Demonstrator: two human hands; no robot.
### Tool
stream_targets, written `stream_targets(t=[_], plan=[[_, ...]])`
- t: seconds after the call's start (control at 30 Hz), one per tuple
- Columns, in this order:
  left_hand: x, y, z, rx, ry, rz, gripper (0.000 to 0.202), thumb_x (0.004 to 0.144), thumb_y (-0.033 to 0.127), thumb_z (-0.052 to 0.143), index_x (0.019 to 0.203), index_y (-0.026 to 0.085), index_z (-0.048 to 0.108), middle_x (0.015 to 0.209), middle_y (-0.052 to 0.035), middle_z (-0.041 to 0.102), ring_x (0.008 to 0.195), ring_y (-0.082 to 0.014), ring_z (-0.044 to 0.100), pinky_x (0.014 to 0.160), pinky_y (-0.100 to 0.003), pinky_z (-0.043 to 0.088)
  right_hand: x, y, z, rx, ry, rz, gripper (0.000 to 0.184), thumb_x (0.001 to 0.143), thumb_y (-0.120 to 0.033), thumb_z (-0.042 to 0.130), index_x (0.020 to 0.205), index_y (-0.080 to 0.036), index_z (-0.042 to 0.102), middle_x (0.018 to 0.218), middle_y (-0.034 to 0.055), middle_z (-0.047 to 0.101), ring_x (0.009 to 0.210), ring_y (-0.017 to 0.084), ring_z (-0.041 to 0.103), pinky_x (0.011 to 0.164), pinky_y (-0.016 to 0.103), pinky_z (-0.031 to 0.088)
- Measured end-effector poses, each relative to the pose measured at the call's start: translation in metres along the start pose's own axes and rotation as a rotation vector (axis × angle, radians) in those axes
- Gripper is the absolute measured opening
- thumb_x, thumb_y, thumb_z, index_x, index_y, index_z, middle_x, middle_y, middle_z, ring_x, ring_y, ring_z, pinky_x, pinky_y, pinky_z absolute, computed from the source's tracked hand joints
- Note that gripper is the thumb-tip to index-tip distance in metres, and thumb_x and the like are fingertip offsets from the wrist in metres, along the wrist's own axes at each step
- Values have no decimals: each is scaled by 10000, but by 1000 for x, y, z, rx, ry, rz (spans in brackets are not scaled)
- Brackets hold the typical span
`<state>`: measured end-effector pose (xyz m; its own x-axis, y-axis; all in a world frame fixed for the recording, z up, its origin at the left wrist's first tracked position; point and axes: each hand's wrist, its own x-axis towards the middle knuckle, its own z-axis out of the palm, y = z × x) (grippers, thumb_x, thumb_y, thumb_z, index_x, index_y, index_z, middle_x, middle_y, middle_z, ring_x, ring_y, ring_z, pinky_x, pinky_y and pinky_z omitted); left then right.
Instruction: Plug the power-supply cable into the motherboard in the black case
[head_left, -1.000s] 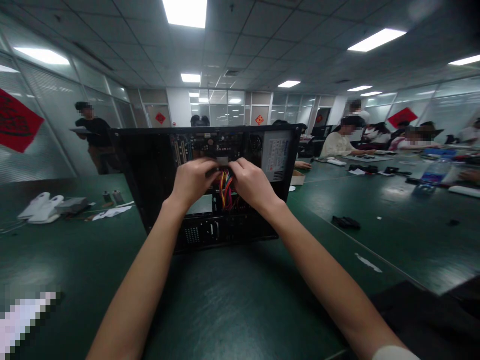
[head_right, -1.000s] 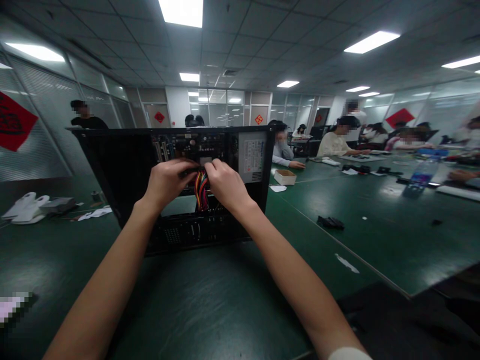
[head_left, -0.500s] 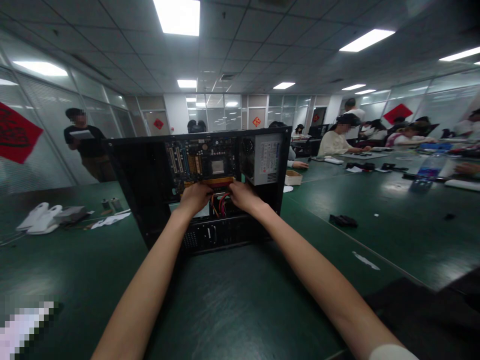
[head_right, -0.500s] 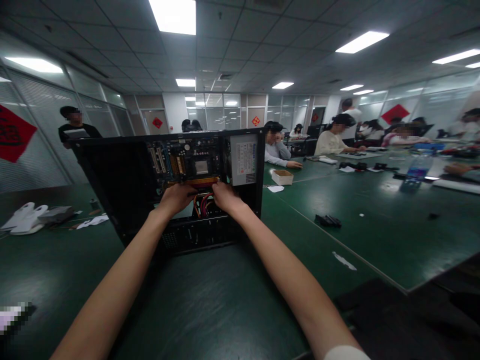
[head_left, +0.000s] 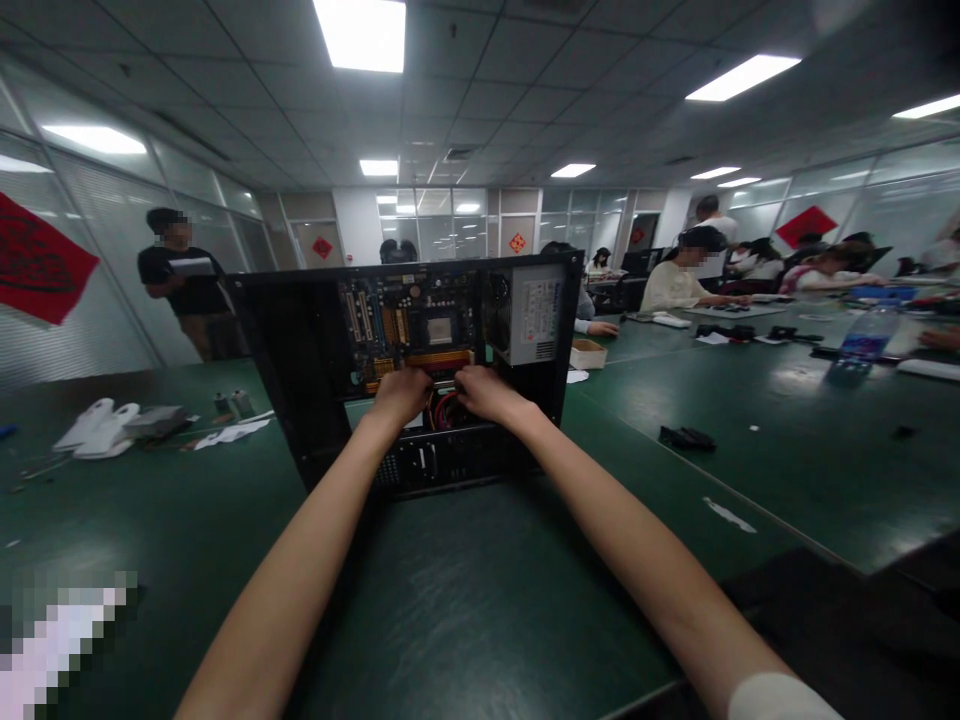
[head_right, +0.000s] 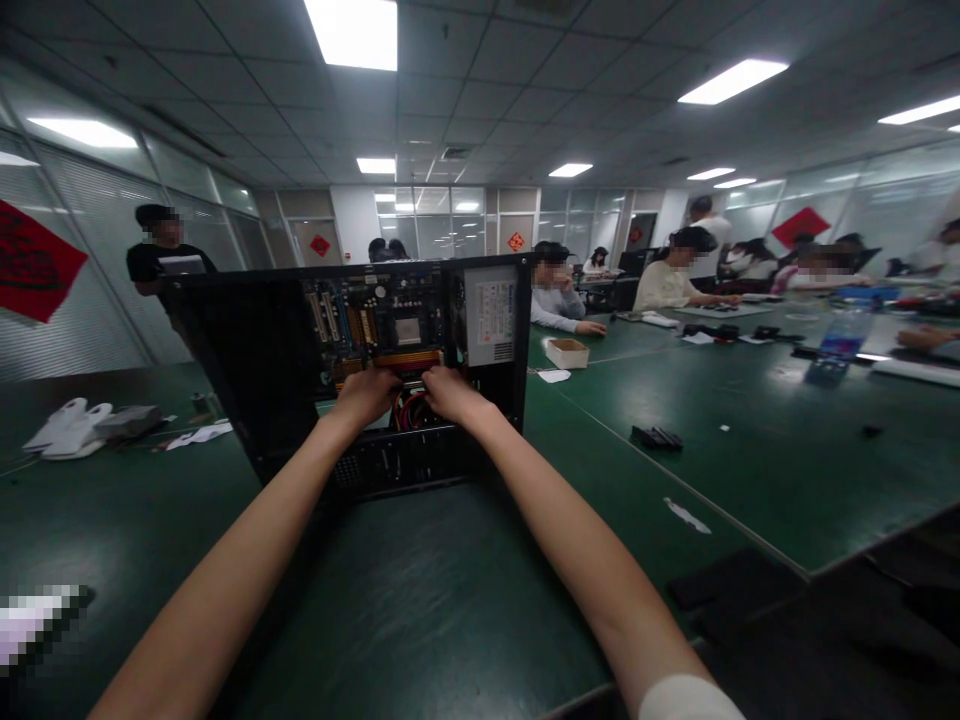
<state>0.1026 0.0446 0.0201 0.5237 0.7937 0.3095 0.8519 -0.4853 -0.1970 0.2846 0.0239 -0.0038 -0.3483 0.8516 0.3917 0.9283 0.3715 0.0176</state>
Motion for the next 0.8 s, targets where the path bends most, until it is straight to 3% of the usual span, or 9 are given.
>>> stream_targets(t=[0.5,0.8], plan=[[5,-1,5,8,-14,5,330,945,238,493,1102,206,782,1136,-165,743,1081,-361,696,868,-443,550,-1,-5,-2,-50,-29,-36,197,965,-252,567,1100,-159,677,1112,140,717,1072,268,674,817,288,451],[3,-1,8,17,-30,-31,347,953,180,464,1124,104,757,1084,-237,733,1089,-366,696,893,-429,547,-3,-5,-3,-35,-11,-58,198,962,-154,511,1098,-146,656,1181,126,653,1045,221,655,808,270,446]])
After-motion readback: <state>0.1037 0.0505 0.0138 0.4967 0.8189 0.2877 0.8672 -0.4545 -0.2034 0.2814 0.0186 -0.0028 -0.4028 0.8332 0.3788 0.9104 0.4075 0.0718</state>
